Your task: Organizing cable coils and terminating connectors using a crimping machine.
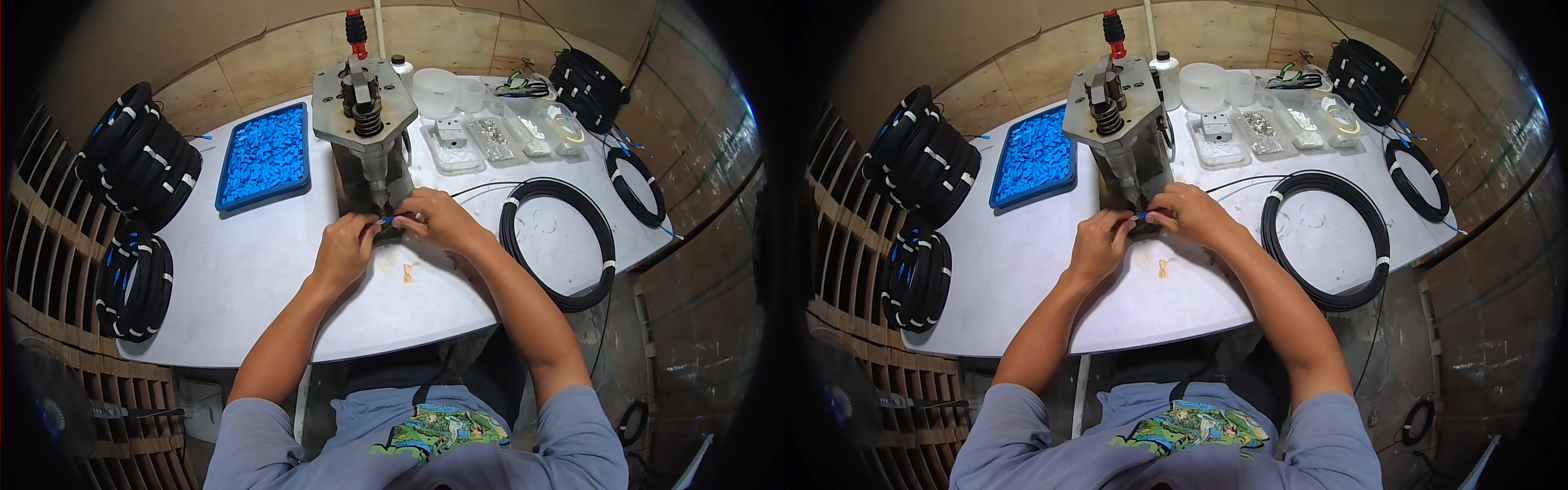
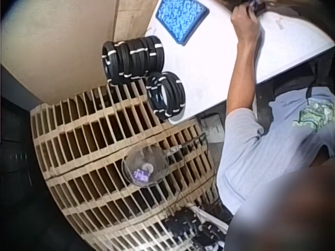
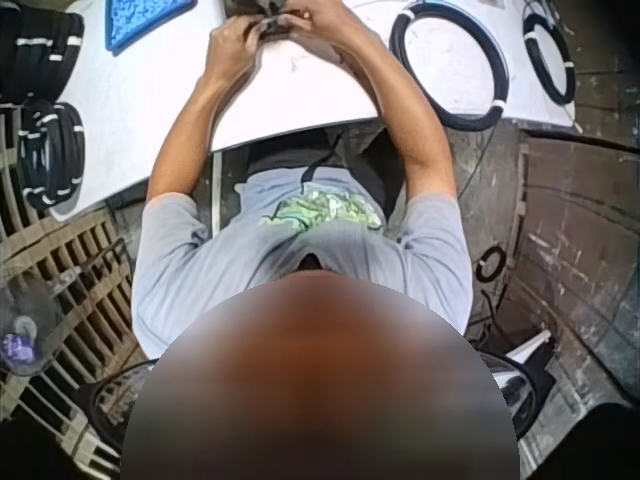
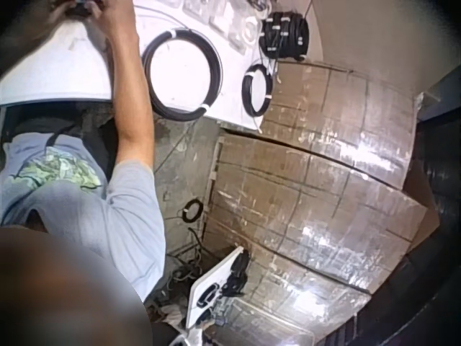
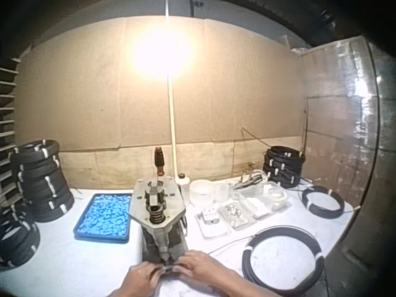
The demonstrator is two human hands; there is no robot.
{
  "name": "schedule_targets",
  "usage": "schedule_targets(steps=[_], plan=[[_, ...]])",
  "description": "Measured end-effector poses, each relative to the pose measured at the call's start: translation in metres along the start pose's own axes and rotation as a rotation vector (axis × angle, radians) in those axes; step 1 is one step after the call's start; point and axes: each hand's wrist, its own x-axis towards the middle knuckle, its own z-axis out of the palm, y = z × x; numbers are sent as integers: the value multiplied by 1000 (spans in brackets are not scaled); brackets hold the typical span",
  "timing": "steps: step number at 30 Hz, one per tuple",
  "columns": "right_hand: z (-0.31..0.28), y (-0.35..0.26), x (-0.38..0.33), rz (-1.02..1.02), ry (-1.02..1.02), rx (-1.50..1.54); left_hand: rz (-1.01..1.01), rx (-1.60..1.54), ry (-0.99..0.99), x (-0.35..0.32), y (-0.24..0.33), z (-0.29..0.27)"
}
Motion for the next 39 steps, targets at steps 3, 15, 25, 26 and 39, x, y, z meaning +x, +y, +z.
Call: schedule_targets(steps=[3, 15, 25, 26, 39], plan=[[-2, 2, 7, -21, 9, -17, -49, -27, 31, 3, -7, 0], [1, 13, -5, 1, 127, 37, -214, -97, 57, 8, -8, 1], [3, 13, -3, 26, 121, 44, -257, -92, 35, 8, -11, 1], [3, 14, -2, 25, 123, 41, -261, -100, 43, 8, -11, 1], [6, 16, -10, 12, 121, -52, -285, -167, 61, 4, -13, 1]])
